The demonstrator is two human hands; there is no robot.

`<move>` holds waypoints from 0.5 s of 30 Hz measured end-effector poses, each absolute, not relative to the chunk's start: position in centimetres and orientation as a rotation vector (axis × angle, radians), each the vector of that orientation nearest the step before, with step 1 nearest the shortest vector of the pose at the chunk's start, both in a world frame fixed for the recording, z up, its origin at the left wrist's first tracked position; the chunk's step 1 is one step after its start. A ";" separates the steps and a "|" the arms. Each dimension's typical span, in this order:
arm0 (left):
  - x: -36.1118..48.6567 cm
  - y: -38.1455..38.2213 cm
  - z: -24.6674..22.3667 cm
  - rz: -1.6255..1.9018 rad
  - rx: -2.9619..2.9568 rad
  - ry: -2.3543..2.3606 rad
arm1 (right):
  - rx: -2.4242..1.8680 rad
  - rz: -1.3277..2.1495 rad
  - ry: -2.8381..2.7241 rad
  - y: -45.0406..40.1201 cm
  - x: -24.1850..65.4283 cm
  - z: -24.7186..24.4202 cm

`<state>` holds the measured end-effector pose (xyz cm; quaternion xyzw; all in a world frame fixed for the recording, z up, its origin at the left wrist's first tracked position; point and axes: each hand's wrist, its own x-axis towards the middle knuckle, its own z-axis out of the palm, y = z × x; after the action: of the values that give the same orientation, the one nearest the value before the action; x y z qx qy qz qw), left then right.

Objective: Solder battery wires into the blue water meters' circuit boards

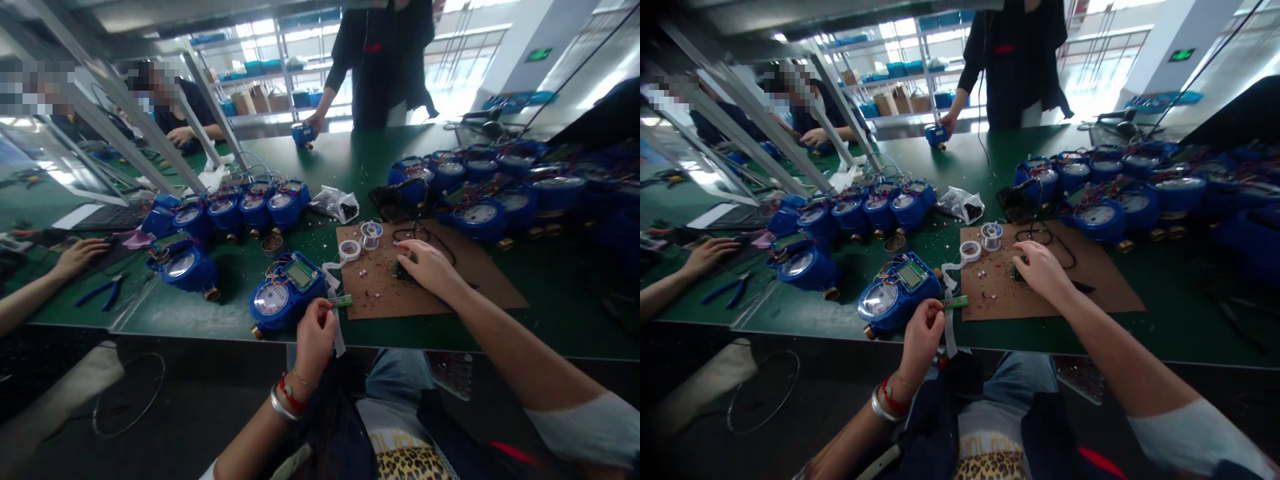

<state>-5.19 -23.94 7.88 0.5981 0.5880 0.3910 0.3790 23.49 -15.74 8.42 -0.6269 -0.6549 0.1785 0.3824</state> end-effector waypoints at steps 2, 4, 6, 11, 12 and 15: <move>-4.8 -23.9 7.4 1.024 1.514 1.513 | -1.595 0.453 -1.536 -12.8 22.1 8.3; -4.6 -23.9 6.9 1.041 1.499 1.517 | -1.596 0.452 -1.358 -9.1 21.3 8.0; -4.5 -24.0 6.5 1.066 1.475 1.513 | -1.604 0.460 -1.156 -5.2 21.1 8.1; -4.5 -24.4 5.6 1.085 1.522 1.453 | -1.593 0.539 -0.753 2.6 22.1 9.5; -4.5 -24.4 5.4 1.086 1.539 1.444 | -1.585 0.555 -0.710 3.5 22.3 9.7; -4.5 -24.5 5.0 1.083 1.552 1.449 | -1.549 0.590 -0.638 5.0 22.7 10.0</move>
<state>-4.52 -24.52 5.00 0.6048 0.5648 0.4221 0.3701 22.69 5.00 10.00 -0.6767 -0.2788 0.2576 0.6308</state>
